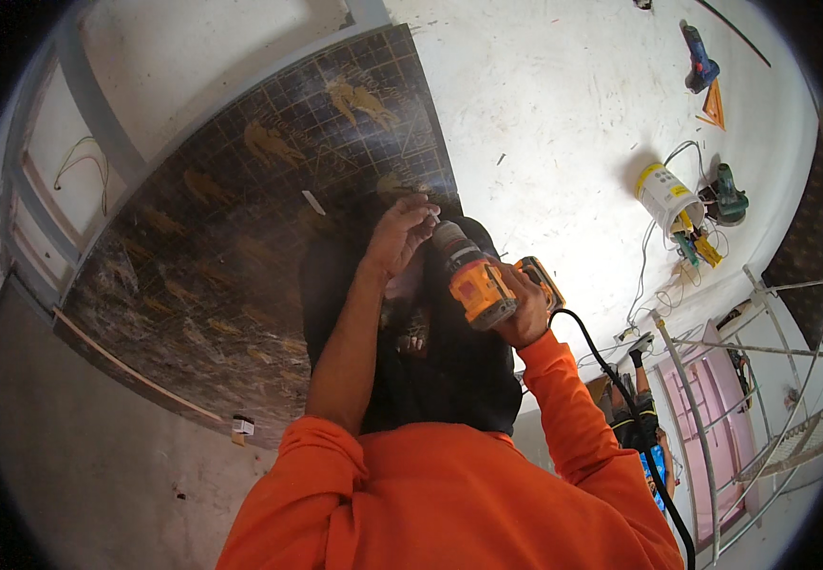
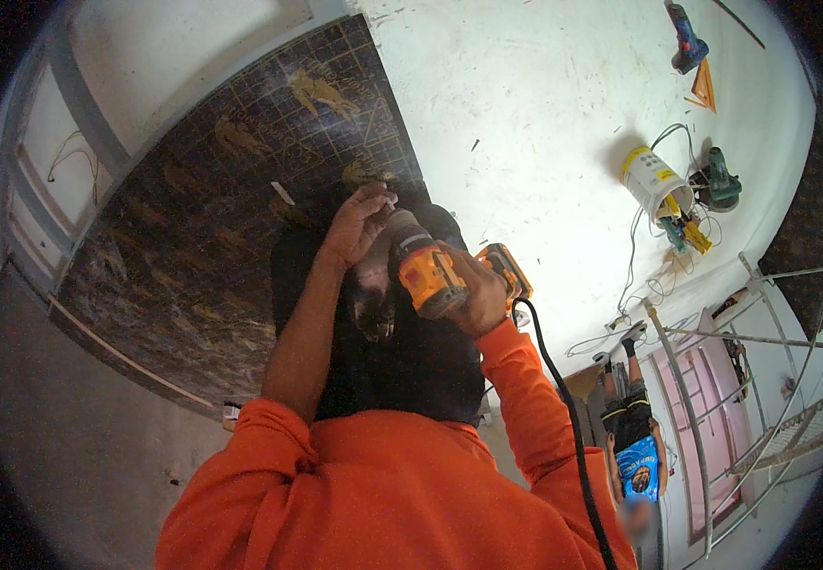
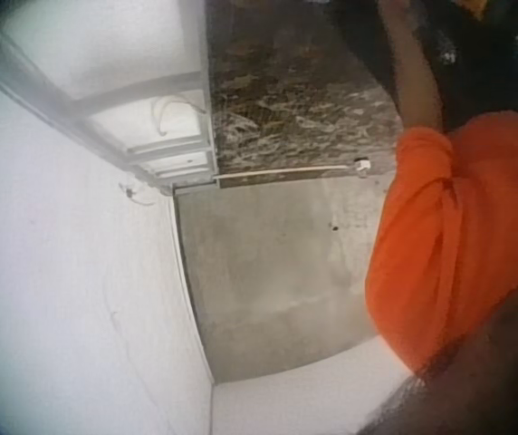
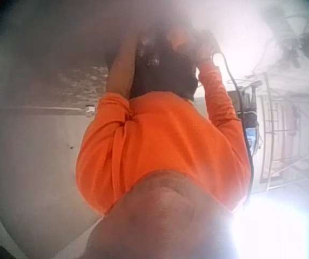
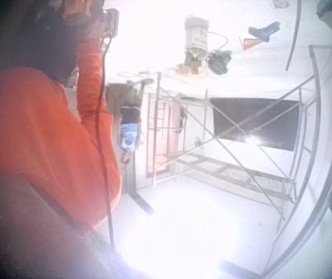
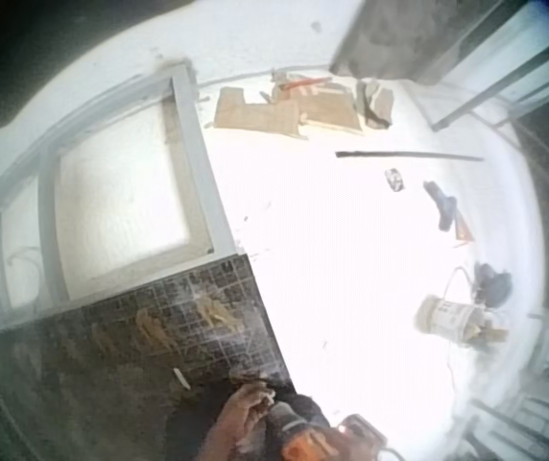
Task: The person uses a cordless drill to drive screws into a ceiling panel, securing a long wooden trim strip along the edge. They repeatedly position the trim, insert screws, and fasten them while working on the ceiling surface.
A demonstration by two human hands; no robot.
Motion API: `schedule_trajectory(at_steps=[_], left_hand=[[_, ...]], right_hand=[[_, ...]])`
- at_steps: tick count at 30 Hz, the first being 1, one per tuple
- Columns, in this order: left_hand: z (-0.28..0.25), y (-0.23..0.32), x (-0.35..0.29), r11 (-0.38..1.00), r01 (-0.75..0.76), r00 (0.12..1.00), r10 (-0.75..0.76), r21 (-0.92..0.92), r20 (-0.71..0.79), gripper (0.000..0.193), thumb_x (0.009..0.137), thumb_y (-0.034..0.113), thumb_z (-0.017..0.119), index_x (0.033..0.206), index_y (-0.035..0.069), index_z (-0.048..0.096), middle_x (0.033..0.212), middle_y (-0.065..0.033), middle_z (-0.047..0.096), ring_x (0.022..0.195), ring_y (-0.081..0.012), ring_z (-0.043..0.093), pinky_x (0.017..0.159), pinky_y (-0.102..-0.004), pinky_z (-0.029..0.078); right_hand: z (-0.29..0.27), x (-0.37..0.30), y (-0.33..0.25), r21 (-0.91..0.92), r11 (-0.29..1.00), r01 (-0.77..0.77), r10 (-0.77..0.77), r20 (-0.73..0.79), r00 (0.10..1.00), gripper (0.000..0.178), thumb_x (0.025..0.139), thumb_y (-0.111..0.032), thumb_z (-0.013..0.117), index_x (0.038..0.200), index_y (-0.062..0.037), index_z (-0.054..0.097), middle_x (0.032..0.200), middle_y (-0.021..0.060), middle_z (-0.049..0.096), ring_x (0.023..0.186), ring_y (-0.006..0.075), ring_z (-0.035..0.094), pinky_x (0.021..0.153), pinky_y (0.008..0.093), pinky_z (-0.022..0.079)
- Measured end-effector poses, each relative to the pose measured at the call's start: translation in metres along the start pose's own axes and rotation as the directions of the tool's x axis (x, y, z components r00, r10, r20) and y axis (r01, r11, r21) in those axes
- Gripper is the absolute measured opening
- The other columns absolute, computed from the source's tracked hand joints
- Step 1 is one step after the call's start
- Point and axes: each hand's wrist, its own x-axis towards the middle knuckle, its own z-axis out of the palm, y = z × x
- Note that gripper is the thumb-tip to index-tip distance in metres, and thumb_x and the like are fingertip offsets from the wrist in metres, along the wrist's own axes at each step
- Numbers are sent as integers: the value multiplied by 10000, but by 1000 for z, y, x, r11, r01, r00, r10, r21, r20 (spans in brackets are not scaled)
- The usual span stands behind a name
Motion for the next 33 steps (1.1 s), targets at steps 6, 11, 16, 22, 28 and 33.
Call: schedule_trajectory(at_steps=[6,11,16,22,28,33], left_hand=[[-8,-3,5,997,31,995,-24,-75,101,137,951,157,600,1030,46,601,939,-58,645,810,-140,616,736,-287,526],[3,-23,8,981,76,996,-83,-177,-29,188,971,233,578,987,49,613,930,-52,638,795,-161,611,729,-314,525],[18,-34,13,937,33,995,-65,-347,-82,173,984,209,539,932,56,601,858,-50,599,777,-174,585,749,-324,509],[16,-34,16,884,9,980,-101,-468,-171,171,995,202,514,962,56,594,841,-35,569,778,-159,568,781,-327,502],[13,-43,14,899,-76,992,25,-430,-122,204,1005,209,512,1074,28,579,915,-45,577,852,-174,570,818,-323,499],[6,-49,10,846,4,991,-76,-534,-113,212,999,203,529,1099,18,552,953,-66,593,880,-195,580,842,-342,499]], right_hand=[[3,0,3,1,998,-59,59,36,998,673,691,-278,821,1286,-79,579,1226,155,638,1041,324,661,866,410,539],[13,1,6,-90,995,-42,43,11,999,671,709,-300,795,1303,-94,561,1186,148,651,1011,315,671,828,408,551],[19,7,8,-231,973,-7,8,0,1000,659,715,-285,771,1308,-107,544,1134,120,660,962,311,677,761,406,555],[16,12,11,-193,980,59,-55,22,998,671,707,-280,773,1313,-113,537,1135,108,653,968,302,672,766,415,541],[18,8,16,-180,983,45,-37,47,998,697,702,-283,783,1329,-128,523,1160,120,647,1006,321,659,824,429,524],[16,3,21,-184,982,-30,46,78,996,704,706,-282,787,1340,-134,518,1190,143,640,1035,328,650,860,437,512]])
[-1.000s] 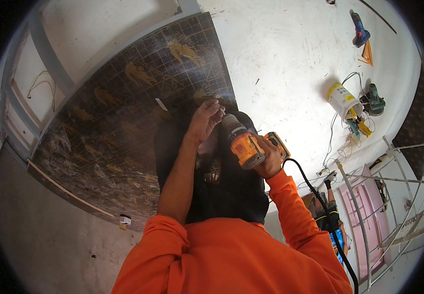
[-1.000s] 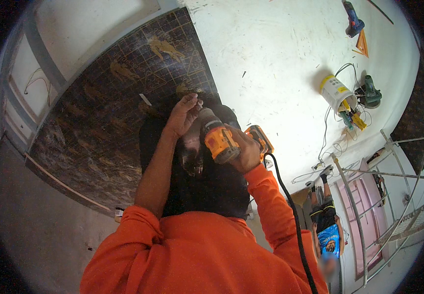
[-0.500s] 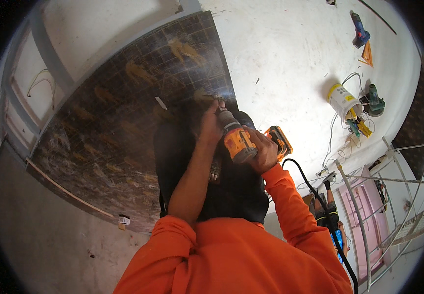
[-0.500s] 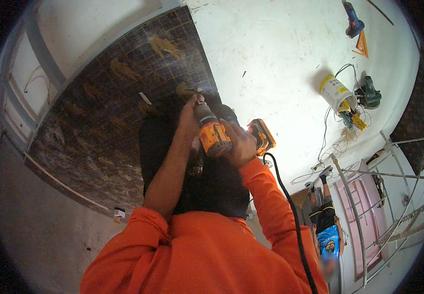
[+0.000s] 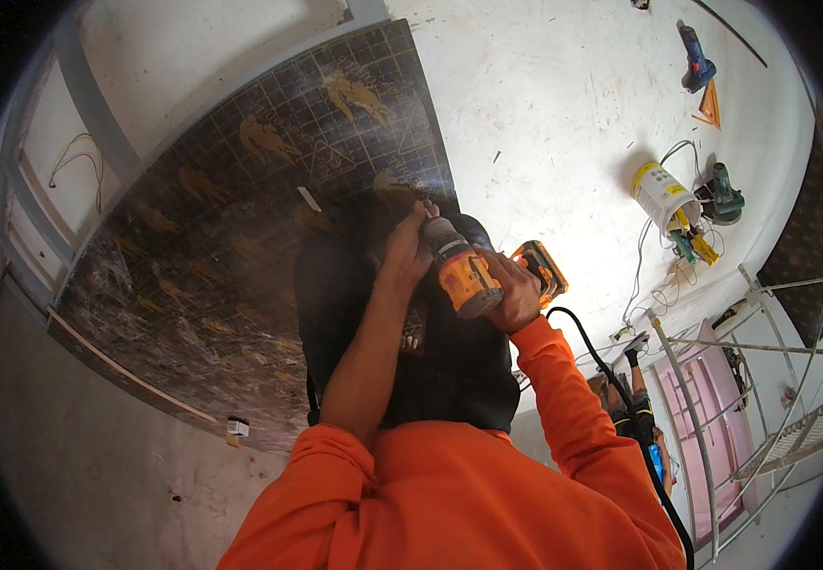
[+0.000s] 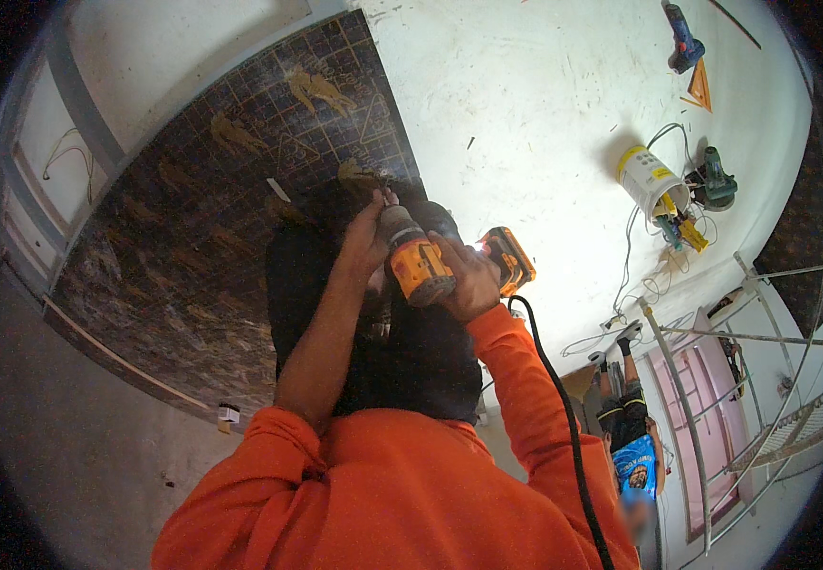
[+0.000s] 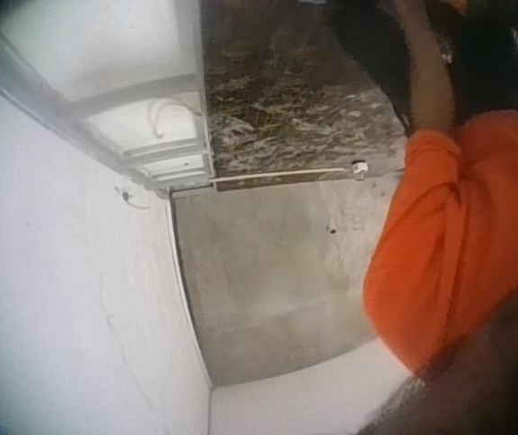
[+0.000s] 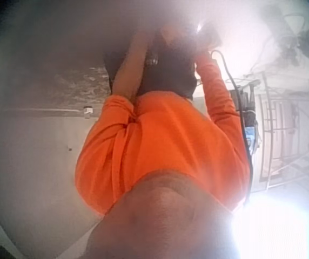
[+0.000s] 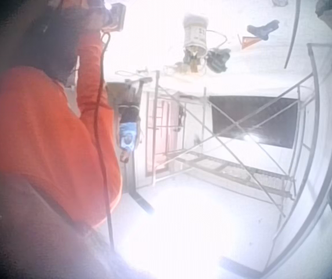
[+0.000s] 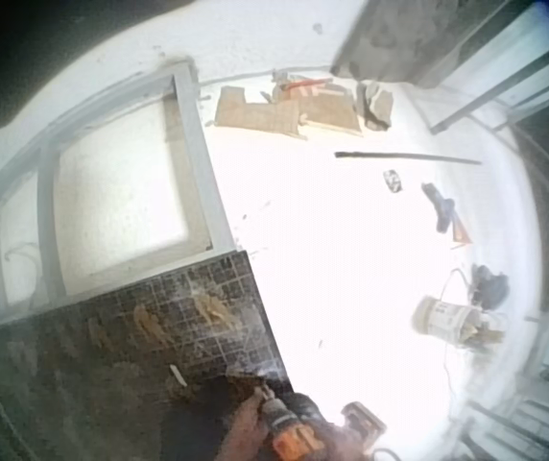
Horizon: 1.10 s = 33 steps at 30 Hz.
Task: The person uses a cordless drill to drive screws into a ceiling panel, securing a long wooden trim strip along the edge. They repeatedly position the trim, insert screws, and fasten them while working on the ceiling surface.
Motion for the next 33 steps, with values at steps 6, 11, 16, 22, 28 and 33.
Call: schedule_trajectory(at_steps=[6,11,16,22,28,33], left_hand=[[-5,2,1,999,51,992,-50,-11,119,196,942,187,617,1036,21,572,950,-63,621,912,-182,620,911,-363,517],[5,2,0,995,-91,982,85,29,167,157,961,132,560,1095,50,551,933,-40,591,886,-160,586,953,-359,477],[18,7,-7,979,-194,981,192,59,30,190,997,96,471,1166,42,542,986,-33,566,994,-193,592,974,-377,467],[24,9,-16,959,-166,986,164,228,28,242,1019,98,414,1228,16,505,1057,-62,540,1128,-245,579,955,-379,476],[18,12,-16,947,-118,993,112,299,38,216,1012,103,435,1160,-24,528,1011,-102,573,1105,-281,605,933,-404,491],[13,19,-20,905,-31,999,15,425,41,215,1015,118,406,1141,-19,515,1136,-165,588,1112,-308,608,945,-414,491]], right_hand=[[-1,-3,5,11,998,57,-57,-15,998,702,701,-267,792,1336,-127,527,1196,147,642,1045,326,649,867,436,514],[1,0,4,-5,995,97,-97,-23,995,688,708,-273,781,1332,-122,533,1189,151,643,1035,325,650,860,431,516],[0,-1,0,3,996,89,-89,-23,996,684,717,-294,775,1334,-124,533,1184,146,644,1030,323,651,855,426,519],[0,-1,1,26,997,66,-66,-12,998,691,723,-305,776,1341,-127,523,1210,140,631,1073,330,633,900,445,494],[3,-4,6,13,999,37,-37,9,999,707,708,-296,791,1339,-124,522,1219,134,627,1097,328,622,921,454,481],[4,-9,9,-6,999,51,-51,1,999,723,697,-288,802,1340,-118,519,1212,134,631,1081,327,630,907,450,489]])
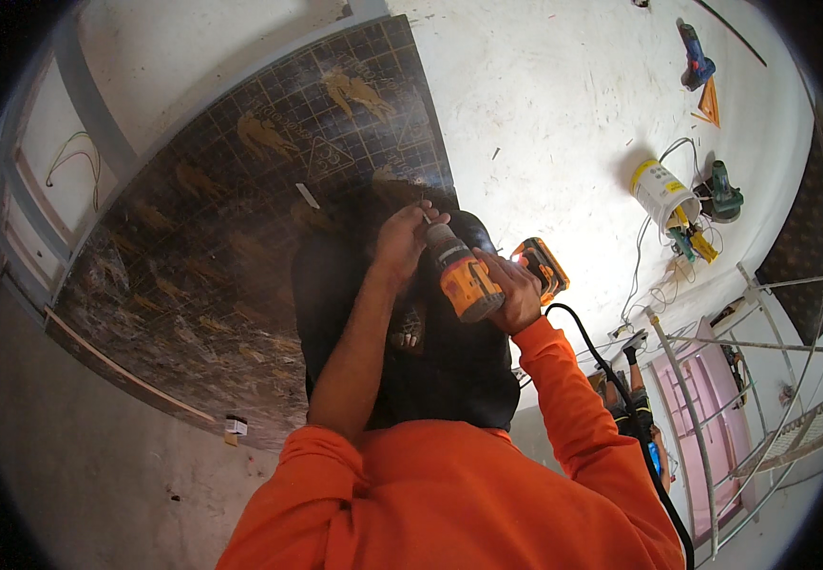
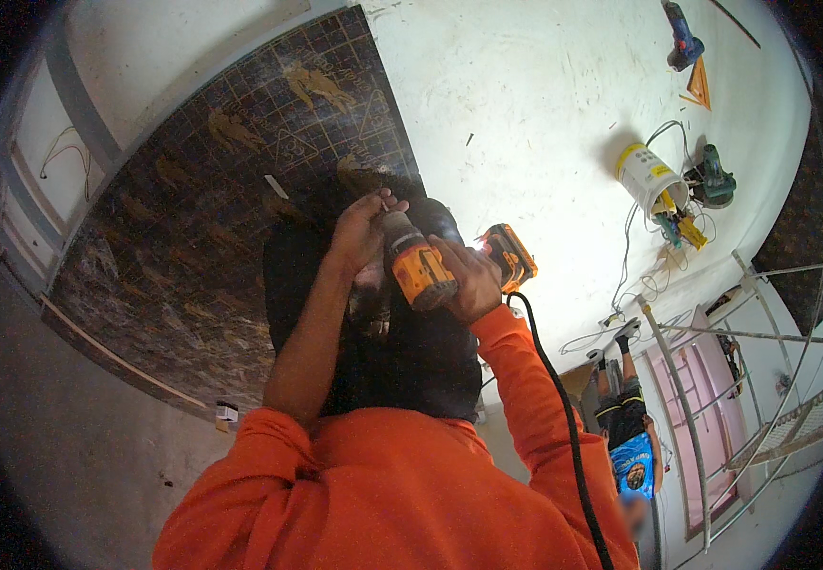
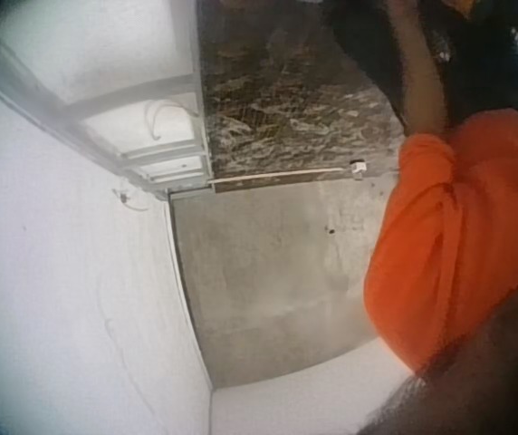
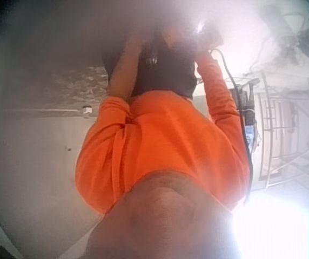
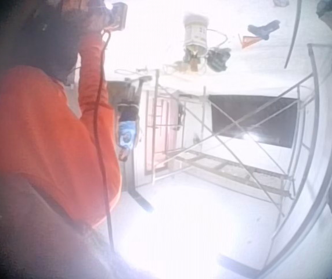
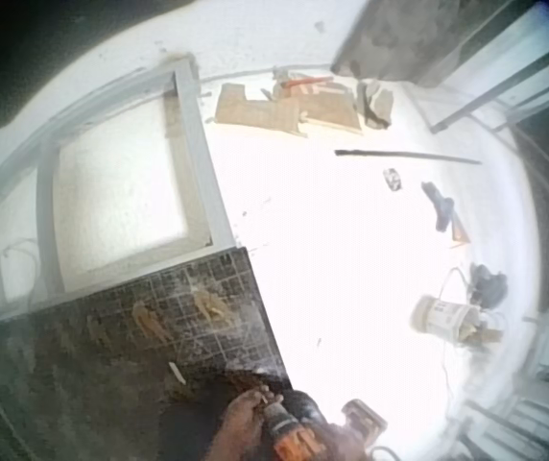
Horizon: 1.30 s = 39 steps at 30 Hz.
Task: The person uses a cordless drill to drive screws into a ceiling panel, securing a long wooden trim strip along the edge. They repeatedly position the trim, insert screws, and fasten them while working on the ceiling surface.
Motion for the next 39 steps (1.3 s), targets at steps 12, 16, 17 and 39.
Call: schedule_trajectory(at_steps=[12,16,17,39], left_hand=[[16,-8,5,949,36,999,-45,-314,-20,289,1049,255,366,1249,48,385,1333,-184,535,1260,-320,517,995,-491,441],[16,-11,7,942,31,998,-49,-334,-46,347,1042,259,381,1271,-1,378,1322,-189,542,1257,-300,525,1060,-473,412],[16,-11,9,936,32,997,-54,-349,-52,348,1041,259,385,1267,-5,389,1317,-185,546,1252,-294,529,1054,-470,417],[14,-12,49,996,66,981,-77,-68,-177,325,996,275,471,1192,20,519,1272,-163,580,1028,-292,627,854,-402,530]], right_hand=[[3,2,1,-9,1000,4,-5,-15,1000,787,667,-311,822,1364,-137,502,1213,136,635,1079,322,632,909,452,488],[0,2,-1,-18,1000,-18,18,13,1000,770,670,-304,817,1356,-136,510,1197,132,641,1052,322,639,891,449,495],[-1,3,-2,-17,1000,-4,4,0,1000,758,673,-294,813,1351,-135,515,1193,131,643,1044,322,641,888,447,497],[8,25,-18,-75,991,-111,106,-61,992,731,690,-204,784,1361,-140,501,1139,114,663,983,313,667,787,406,539]])
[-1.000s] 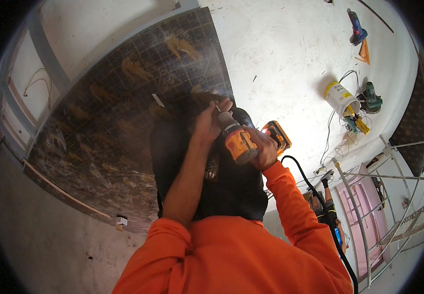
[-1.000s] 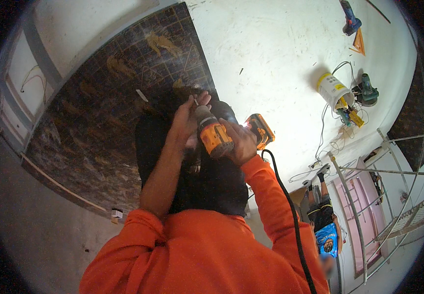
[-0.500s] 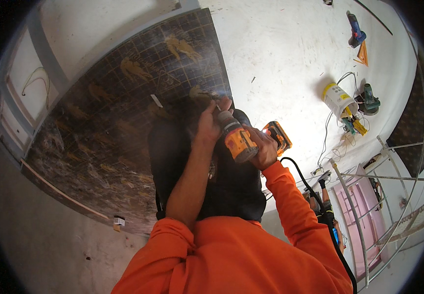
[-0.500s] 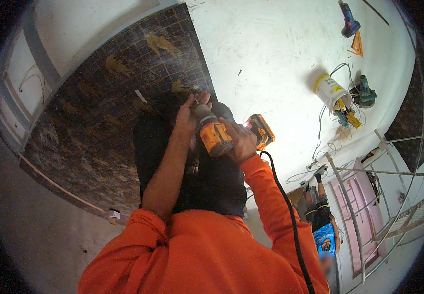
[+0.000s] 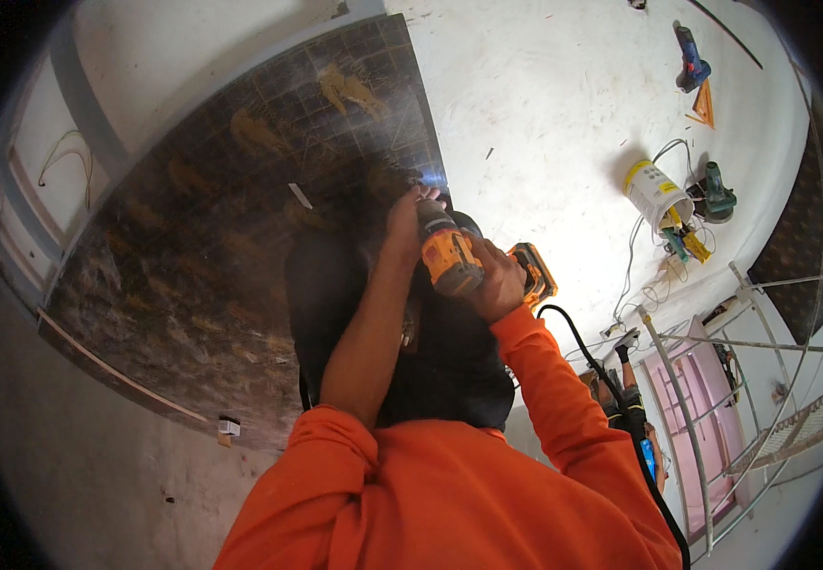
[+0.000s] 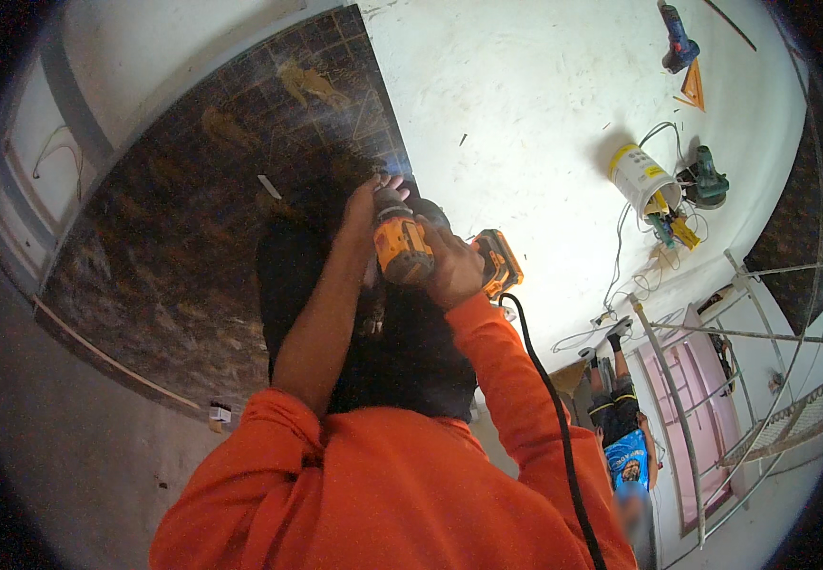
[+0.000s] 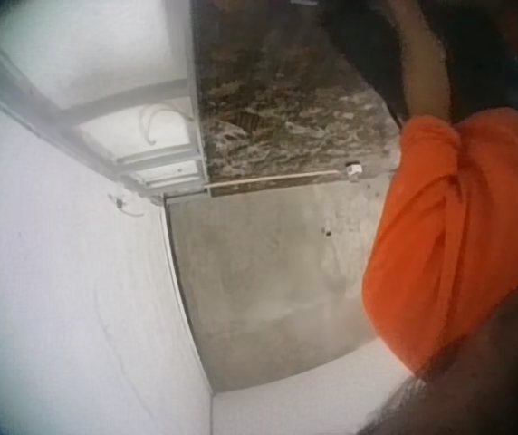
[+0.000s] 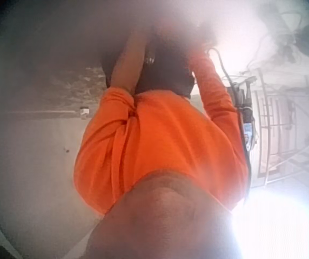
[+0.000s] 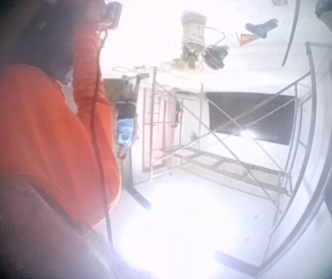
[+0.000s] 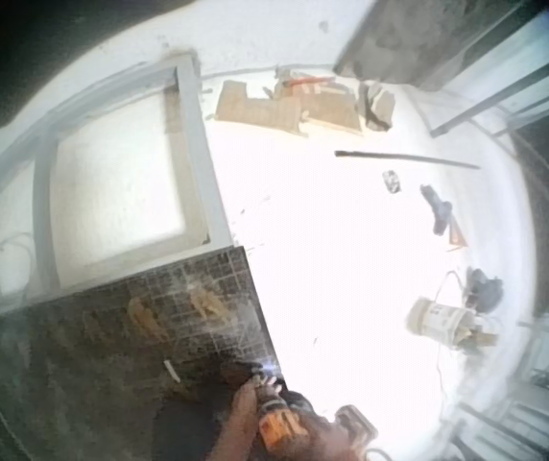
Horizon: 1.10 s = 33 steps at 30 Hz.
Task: The person uses a cordless drill to drive screws into a ceiling panel, securing a long wooden trim strip along the edge. They repeatedly position the trim, insert screws, and fasten them while working on the ceiling surface.
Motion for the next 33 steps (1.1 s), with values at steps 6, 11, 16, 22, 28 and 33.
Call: schedule_trajectory(at_steps=[6,11,16,22,28,33], left_hand=[[-8,7,13,997,-49,999,50,66,-19,244,957,282,533,990,53,609,974,-86,622,783,-206,615,707,-340,515],[-18,8,26,993,39,999,-42,113,19,290,963,305,508,1103,58,565,1117,-100,619,771,-239,643,678,-399,553],[-6,17,16,985,19,1000,-22,169,15,288,952,308,521,1073,52,573,1033,-97,646,770,-244,649,668,-398,559],[22,20,-90,997,49,994,-55,63,93,170,882,239,622,875,69,634,798,-45,624,718,-151,621,670,-302,511],[33,28,-106,967,-97,984,58,236,170,193,893,266,601,936,81,630,869,-28,620,777,-143,609,750,-281,504],[25,22,-95,921,-229,956,151,315,252,139,865,209,601,912,79,622,839,-21,605,751,-120,594,731,-280,506]], right_hand=[[5,12,-11,-18,997,-69,70,18,997,745,679,-204,799,1358,-145,498,1138,101,654,1007,300,662,785,403,543],[4,19,-19,-24,992,-123,124,48,991,718,695,-226,796,1346,-152,503,1155,96,648,1027,292,657,810,417,537],[3,23,-21,-49,979,-198,202,101,974,669,718,-282,778,1325,-177,518,1172,83,647,1025,289,660,830,443,530],[2,32,-32,-112,967,-229,238,72,969,591,751,-374,735,1286,-211,542,1162,58,656,957,279,682,780,454,545],[-6,39,-41,-131,951,-280,297,128,946,575,744,-419,722,1255,-215,557,1129,51,663,941,280,684,761,458,544],[-4,41,-40,-137,949,-283,300,127,945,545,727,-421,730,1219,-234,586,1079,57,686,922,305,685,761,461,538]])
